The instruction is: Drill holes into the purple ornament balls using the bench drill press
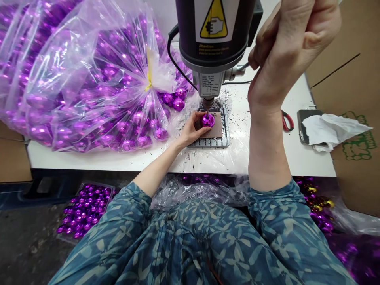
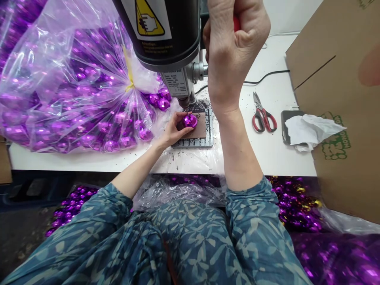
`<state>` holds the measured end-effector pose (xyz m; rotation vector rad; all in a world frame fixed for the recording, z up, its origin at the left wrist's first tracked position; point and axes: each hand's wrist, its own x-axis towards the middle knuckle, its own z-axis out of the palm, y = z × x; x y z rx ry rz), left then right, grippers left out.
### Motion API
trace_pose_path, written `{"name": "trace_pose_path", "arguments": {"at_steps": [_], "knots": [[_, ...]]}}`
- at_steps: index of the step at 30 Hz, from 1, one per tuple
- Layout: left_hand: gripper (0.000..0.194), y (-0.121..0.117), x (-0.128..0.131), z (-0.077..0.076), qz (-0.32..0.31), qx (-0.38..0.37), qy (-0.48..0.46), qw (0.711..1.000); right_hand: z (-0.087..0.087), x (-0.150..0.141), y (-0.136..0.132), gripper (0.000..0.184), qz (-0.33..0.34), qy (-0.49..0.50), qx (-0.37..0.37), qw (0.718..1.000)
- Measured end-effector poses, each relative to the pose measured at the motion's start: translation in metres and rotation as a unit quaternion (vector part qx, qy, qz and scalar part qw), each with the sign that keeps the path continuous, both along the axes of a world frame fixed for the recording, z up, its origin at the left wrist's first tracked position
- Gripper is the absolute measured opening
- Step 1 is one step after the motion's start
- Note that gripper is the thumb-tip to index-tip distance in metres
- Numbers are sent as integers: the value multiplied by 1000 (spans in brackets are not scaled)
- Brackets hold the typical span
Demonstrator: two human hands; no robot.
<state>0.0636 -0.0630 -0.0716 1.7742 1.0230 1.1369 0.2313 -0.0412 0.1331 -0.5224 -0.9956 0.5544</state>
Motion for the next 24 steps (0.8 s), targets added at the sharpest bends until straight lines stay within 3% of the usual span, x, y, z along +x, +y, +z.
{"name": "trace_pose_path", "arguments": {"at_steps": [2,4,13,16,24], "knots": [[57,1,0,-2,-8,9,3,1000,-4,2,1,26,-17,55,74,996],[59,2,-2,-3,-17,22,15,1000,-8,4,0,22,-13,51,111,992],[62,3,-5,-6,-37,47,29,998,-27,-4,-29,64,-98,14,97,990],[63,3,-4,-7,-34,34,20,999,-38,-5,-29,66,-116,12,112,987],[66,4,-4,-8,-30,34,21,999,-54,-4,-19,66,-84,56,182,978]]}}
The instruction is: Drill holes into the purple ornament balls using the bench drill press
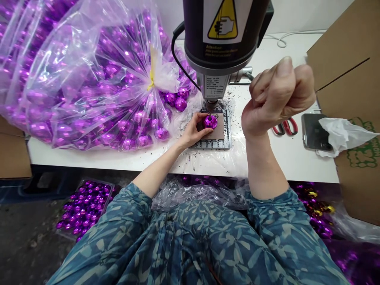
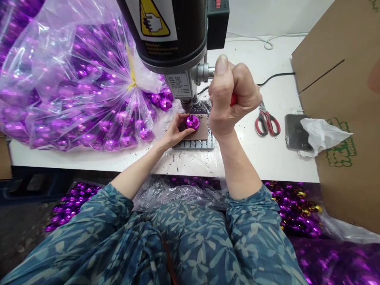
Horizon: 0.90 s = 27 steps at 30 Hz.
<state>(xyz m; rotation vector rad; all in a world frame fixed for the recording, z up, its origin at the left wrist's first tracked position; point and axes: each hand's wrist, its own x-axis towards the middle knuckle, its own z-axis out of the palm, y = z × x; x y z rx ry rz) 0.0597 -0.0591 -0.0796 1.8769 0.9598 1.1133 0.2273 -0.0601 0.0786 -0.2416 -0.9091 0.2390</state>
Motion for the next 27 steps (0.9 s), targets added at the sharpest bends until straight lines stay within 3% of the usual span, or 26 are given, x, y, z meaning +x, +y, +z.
{"name": "trace_pose_path", "arguments": {"at_steps": [6,13,19,22,25,27], "knots": [[63,-1,1,1,1,1,-6,1000,-14,3,0,64,-3,-28,9,1000],[64,-3,1,3,6,-21,8,1000,-24,2,8,70,-92,-37,-10,995],[62,-6,2,7,13,-20,-9,1000,-39,3,9,72,-107,-55,-37,992],[61,-6,3,6,13,-12,-9,1000,-21,2,6,71,-103,-51,-62,991],[59,-4,7,3,38,-13,-12,999,17,0,11,62,-77,-41,-91,992],[57,-8,10,3,86,4,-14,996,41,1,17,50,-38,-34,-116,992]]}}
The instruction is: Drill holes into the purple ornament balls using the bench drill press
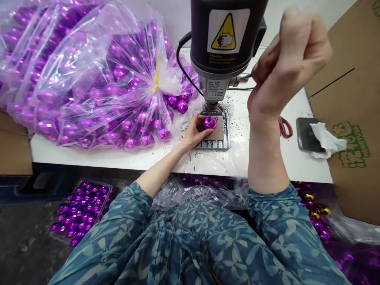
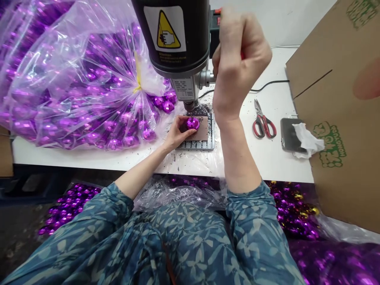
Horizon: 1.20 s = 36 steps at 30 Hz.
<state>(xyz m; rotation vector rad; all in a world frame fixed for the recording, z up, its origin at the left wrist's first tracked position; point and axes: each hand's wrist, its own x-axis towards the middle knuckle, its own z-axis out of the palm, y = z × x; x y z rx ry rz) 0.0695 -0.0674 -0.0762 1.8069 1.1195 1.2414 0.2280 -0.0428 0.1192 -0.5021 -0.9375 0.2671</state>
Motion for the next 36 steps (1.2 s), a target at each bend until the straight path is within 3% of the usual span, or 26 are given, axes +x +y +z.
{"name": "trace_pose_path", "arguments": {"at_steps": [3,5,8,10,12,15,17,19,21,22,23,25,28,29,31,32,34,36], "knots": [[52,-26,1,7,71,52,22,996,20,2,7,43,56,29,-46,997],[46,-60,-2,13,57,92,28,994,23,2,7,42,70,33,-58,995],[41,-124,-15,18,-93,114,39,988,21,3,6,41,89,30,-42,995],[43,-163,-28,13,-217,50,101,970,20,3,7,39,98,38,-26,994],[44,-190,-42,1,-265,-55,169,948,19,3,8,36,102,44,-19,994],[44,-203,-60,-37,-167,-150,210,952,20,4,10,35,108,47,-6,993],[44,-199,-68,-70,-70,-125,211,967,19,5,9,34,113,46,3,993],[46,-192,-72,-99,-15,-74,206,976,18,6,9,34,112,45,-1,993],[46,-188,-71,-113,-12,-45,201,978,18,6,9,35,110,42,-4,993],[46,-187,-68,-112,-19,-38,200,979,17,6,9,35,111,38,-5,993],[45,-187,-66,-104,-29,-33,203,978,17,6,10,36,110,38,-7,993],[43,-185,-59,-69,-96,-31,223,970,17,5,12,38,100,46,-2,994],[33,-165,-53,12,-275,-86,257,922,17,4,14,40,84,48,12,995],[32,-150,-54,39,-286,-105,248,920,17,3,14,41,79,46,14,996],[28,-106,-58,80,-156,-49,232,959,17,3,13,43,77,37,9,996],[24,-79,-62,92,-82,3,235,968,17,3,12,43,75,35,7,997],[32,-20,-71,98,37,82,277,957,17,3,10,43,72,34,9,997],[36,34,-78,87,65,98,350,929,17,3,9,44,70,31,17,997]]}}
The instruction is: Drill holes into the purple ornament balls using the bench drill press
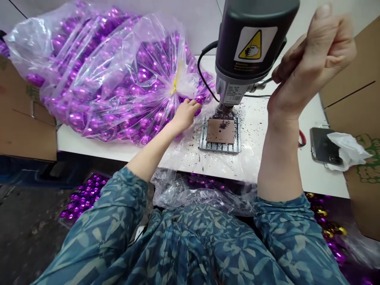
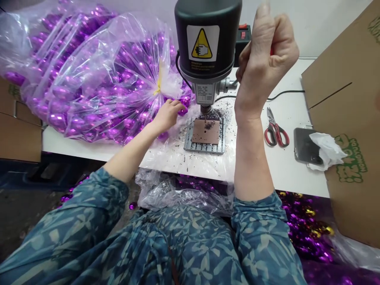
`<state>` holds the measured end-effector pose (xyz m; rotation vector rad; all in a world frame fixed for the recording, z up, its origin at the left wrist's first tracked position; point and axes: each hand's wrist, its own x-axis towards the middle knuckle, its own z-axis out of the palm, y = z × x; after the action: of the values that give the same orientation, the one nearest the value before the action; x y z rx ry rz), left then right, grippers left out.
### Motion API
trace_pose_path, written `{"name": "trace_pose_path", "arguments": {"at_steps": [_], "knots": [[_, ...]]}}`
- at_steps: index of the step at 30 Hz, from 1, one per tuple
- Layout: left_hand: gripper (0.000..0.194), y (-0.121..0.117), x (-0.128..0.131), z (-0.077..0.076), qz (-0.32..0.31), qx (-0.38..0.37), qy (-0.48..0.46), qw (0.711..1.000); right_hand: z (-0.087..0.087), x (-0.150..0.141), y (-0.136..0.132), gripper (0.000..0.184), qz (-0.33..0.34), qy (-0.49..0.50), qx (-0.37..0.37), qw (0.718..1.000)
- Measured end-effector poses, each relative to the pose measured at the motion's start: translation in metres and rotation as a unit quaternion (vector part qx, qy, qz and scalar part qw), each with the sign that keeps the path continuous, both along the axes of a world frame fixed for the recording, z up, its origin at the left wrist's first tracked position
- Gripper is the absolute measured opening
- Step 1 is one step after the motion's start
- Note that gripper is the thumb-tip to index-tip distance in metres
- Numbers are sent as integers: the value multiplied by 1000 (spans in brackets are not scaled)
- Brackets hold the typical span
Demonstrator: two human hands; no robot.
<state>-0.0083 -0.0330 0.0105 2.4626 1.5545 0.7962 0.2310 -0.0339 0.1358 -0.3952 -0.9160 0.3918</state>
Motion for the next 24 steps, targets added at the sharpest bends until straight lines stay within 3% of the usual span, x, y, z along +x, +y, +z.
{"name": "trace_pose_path", "arguments": {"at_steps": [3,6,8,10,12,15,18,20,24], "knots": [[41,51,-6,-22,-14,-44,99,994,-1,0,-1,49,2,-4,10,1000],[41,62,-12,-29,-21,-69,128,989,-2,0,-2,50,-1,-1,15,1000],[45,54,-16,-24,-18,-46,66,997,-2,0,-4,47,-3,-5,15,1000],[51,36,-18,-16,-20,-15,-62,998,-2,1,-4,44,-2,-10,15,1000],[48,11,-15,-8,-28,-29,-208,977,-2,1,-4,43,1,-13,12,1000],[44,-28,-2,-5,-58,-131,-360,922,-3,2,-1,46,-11,-16,2,1000],[50,-53,12,-15,-98,-225,-419,874,-4,1,1,50,-24,-24,-4,999],[55,-57,21,-27,-106,-267,-428,857,-4,1,0,50,-20,-24,-1,1000],[65,-46,34,-55,-74,-280,-413,864,-4,1,-1,48,-11,-19,5,1000]]}}
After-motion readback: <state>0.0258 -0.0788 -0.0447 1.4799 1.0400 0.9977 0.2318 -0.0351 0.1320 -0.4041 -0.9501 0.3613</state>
